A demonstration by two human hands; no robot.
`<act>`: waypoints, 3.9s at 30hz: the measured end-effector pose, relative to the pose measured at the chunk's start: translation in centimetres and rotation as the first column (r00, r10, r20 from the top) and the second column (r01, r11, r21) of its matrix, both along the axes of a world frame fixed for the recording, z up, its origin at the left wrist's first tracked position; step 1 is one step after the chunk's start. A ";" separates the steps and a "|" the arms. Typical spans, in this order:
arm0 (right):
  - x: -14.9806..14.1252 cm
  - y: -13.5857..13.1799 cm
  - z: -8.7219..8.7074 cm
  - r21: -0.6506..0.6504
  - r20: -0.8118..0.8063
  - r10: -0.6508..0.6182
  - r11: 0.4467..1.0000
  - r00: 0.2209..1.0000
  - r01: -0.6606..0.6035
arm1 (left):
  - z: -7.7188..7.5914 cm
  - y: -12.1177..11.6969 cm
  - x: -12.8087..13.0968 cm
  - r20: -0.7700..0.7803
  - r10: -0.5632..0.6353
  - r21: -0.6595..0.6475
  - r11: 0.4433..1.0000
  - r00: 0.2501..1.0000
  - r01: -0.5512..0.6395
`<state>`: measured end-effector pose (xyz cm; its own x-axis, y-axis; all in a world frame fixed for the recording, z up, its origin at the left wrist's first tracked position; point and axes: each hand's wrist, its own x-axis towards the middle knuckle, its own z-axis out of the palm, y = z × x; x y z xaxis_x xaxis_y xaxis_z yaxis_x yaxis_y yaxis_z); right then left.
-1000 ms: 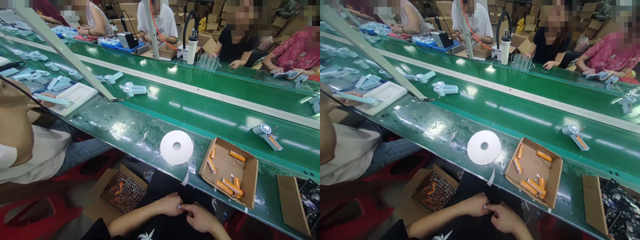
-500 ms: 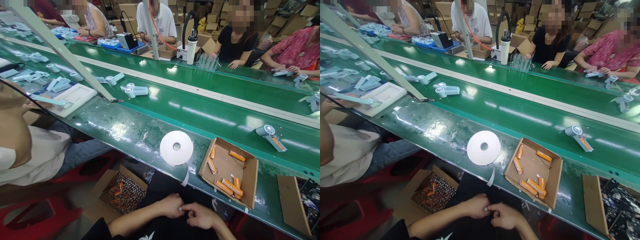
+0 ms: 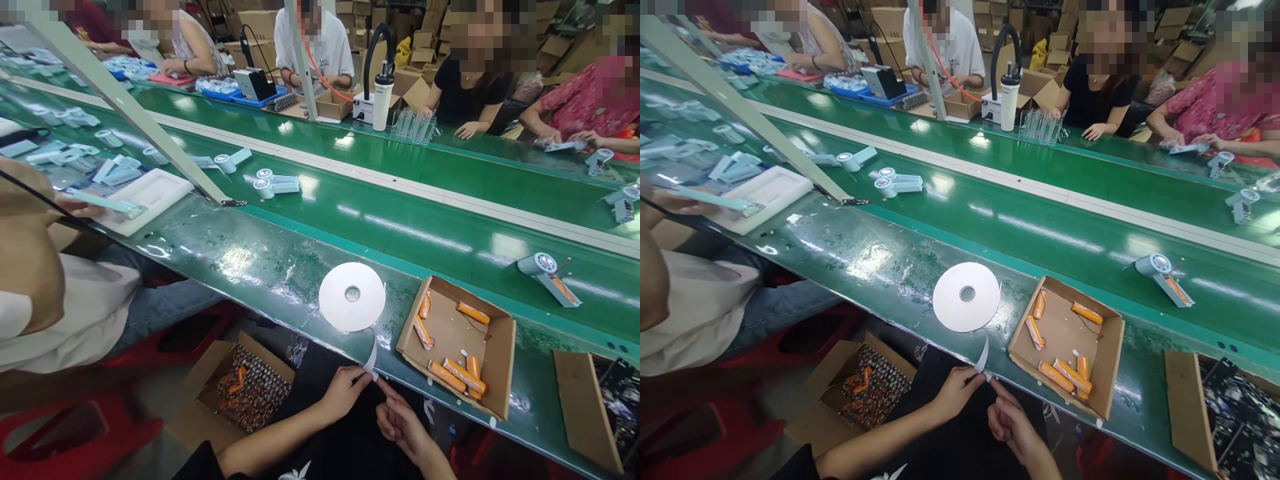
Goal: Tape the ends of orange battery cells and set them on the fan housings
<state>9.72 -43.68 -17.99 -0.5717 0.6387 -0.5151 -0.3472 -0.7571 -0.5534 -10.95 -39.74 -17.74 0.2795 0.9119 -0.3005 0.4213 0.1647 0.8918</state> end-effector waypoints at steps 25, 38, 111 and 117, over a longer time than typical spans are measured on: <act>1.7 0.1 -1.0 -0.070 -0.140 0.043 0.996 0.989 -0.053 | -1.8 0.5 -1.4 0.061 -0.154 -0.106 0.981 0.986 0.159; 1.5 0.3 0.4 -0.050 0.070 0.279 0.960 0.958 -0.276 | 0.1 1.3 -0.2 -0.354 -0.576 -0.143 0.812 0.737 0.566; -1.6 1.1 2.1 0.005 0.421 0.326 0.932 0.846 -0.361 | -4.9 0.7 0.7 -0.418 -0.595 -0.034 0.766 0.687 0.642; -1.2 1.8 1.6 0.032 0.412 0.234 0.962 0.880 -0.271 | -4.9 0.6 0.2 -0.284 -0.435 -0.036 0.895 0.854 0.444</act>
<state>8.50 -41.91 -16.41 -0.4759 0.5526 -0.6842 0.1149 -0.7322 -0.6713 -10.78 -39.11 -22.61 0.5629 0.7234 -0.3998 0.6736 -0.1212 0.7291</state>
